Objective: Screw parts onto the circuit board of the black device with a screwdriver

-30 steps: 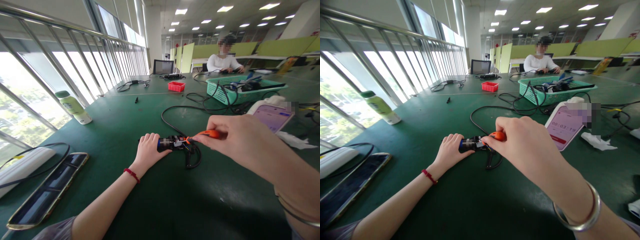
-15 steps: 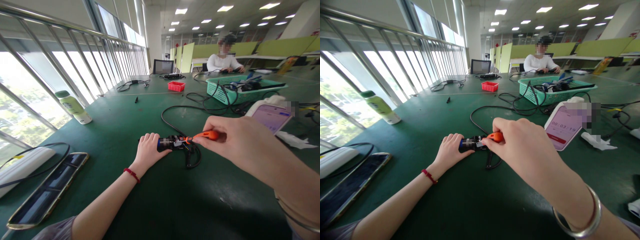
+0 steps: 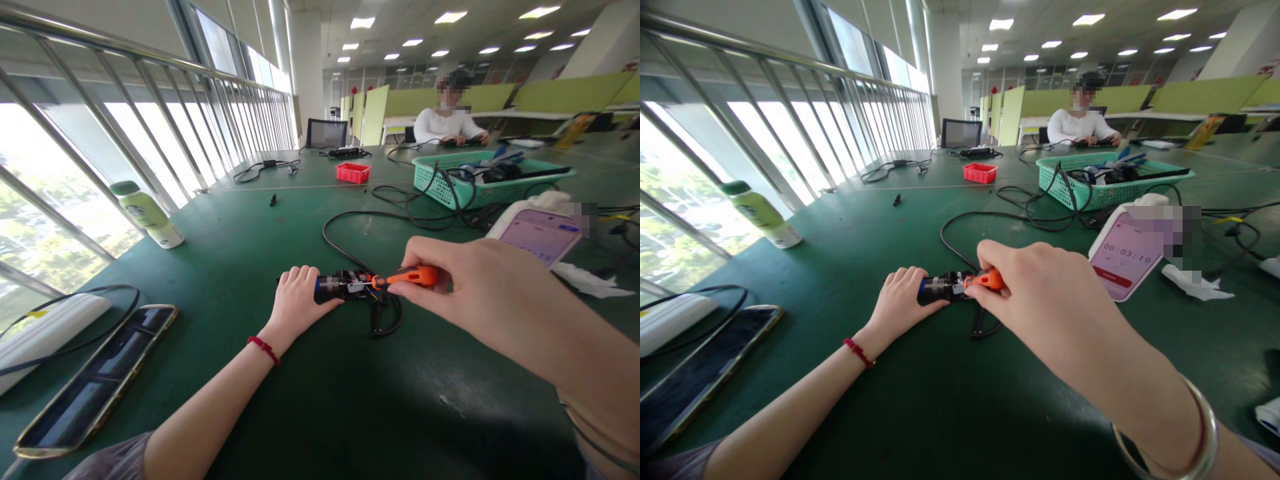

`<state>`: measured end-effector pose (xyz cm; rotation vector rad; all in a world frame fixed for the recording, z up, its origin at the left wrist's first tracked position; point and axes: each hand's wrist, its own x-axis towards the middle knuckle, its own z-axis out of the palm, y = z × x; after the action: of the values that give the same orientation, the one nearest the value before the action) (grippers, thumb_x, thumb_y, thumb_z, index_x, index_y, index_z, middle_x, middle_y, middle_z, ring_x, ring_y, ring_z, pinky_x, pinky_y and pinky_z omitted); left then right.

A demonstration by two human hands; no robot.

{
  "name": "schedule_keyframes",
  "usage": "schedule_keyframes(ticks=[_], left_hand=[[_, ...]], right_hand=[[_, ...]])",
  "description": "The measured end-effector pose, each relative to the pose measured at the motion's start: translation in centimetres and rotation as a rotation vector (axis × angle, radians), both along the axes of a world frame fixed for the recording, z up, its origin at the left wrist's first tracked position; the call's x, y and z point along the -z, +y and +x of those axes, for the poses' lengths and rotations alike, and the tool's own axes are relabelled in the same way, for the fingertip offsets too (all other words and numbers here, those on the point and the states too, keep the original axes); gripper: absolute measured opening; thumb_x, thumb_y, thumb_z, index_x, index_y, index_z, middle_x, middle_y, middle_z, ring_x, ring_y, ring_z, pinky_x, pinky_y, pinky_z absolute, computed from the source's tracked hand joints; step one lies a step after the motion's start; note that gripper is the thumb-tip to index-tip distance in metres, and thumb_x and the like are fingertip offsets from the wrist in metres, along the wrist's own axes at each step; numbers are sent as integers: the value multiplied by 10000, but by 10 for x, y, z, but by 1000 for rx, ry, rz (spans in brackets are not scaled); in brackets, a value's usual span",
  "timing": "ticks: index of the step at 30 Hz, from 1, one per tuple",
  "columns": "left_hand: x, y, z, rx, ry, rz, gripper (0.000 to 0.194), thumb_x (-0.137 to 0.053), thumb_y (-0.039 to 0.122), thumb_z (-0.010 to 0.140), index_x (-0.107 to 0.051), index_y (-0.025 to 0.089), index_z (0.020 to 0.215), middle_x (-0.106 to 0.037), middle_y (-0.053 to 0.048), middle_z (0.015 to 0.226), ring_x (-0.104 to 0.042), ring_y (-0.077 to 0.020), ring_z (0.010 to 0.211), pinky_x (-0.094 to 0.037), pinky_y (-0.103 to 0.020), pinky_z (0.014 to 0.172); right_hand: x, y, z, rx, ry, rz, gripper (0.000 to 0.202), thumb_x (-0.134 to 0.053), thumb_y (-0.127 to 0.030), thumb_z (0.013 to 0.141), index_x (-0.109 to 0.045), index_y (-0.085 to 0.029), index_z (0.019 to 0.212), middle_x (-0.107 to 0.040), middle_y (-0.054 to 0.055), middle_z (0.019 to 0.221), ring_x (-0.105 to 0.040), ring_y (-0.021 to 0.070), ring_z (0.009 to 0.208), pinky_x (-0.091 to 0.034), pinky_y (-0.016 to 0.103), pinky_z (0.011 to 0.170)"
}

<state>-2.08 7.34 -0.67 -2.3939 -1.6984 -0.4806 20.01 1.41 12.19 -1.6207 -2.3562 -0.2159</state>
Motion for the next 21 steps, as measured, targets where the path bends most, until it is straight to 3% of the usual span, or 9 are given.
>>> schedule_keyframes(ticks=[2,5,7,11,16,18,21], left_hand=[[0,0,0,0,8,4,472,-533,628,733,-512,190,909,-558,-72,909,-484,-251,862,-372,-380,752],[0,0,0,-3,17,8,474,-536,629,732,-509,188,904,-561,-73,911,-486,-253,859,-374,-376,744],[-1,-1,0,-3,23,7,475,-531,630,736,-506,187,905,-562,-71,912,-487,-251,859,-375,-372,746],[0,-1,0,-2,29,5,487,-513,643,740,-503,187,909,-559,-68,910,-488,-248,861,-377,-369,755],[1,0,-1,1,37,23,482,-522,636,739,-505,186,912,-555,-69,917,-490,-249,861,-374,-371,750],[1,0,-1,4,36,27,476,-523,632,742,-504,186,910,-553,-68,909,-491,-249,858,-374,-371,745],[0,0,0,7,32,20,479,-521,631,743,-505,183,911,-553,-70,904,-489,-250,855,-375,-370,740]], right_hand=[[0,-1,1,-52,-5,20,77,-618,-240,746,-541,-244,752,-593,-38,602,-530,137,470,-284,215,422],[0,-1,1,-71,8,35,104,-603,-163,733,-557,-243,779,-630,-30,704,-568,137,532,-308,213,446],[0,1,0,-22,11,10,67,-607,-258,755,-545,-239,740,-590,-40,598,-537,135,474,-289,213,422],[2,3,-2,53,28,-68,278,-541,-456,802,-498,-225,655,-488,-55,448,-454,121,373,-245,220,391],[2,1,1,-15,-16,7,56,-593,-252,776,-538,-241,781,-590,-43,624,-548,139,494,-299,220,433],[2,1,2,-66,-24,25,108,-576,-151,761,-536,-241,805,-619,-38,743,-569,131,544,-317,217,455],[1,2,2,-42,-37,10,63,-569,-184,778,-531,-235,779,-604,-38,677,-542,124,493,-293,215,432]])
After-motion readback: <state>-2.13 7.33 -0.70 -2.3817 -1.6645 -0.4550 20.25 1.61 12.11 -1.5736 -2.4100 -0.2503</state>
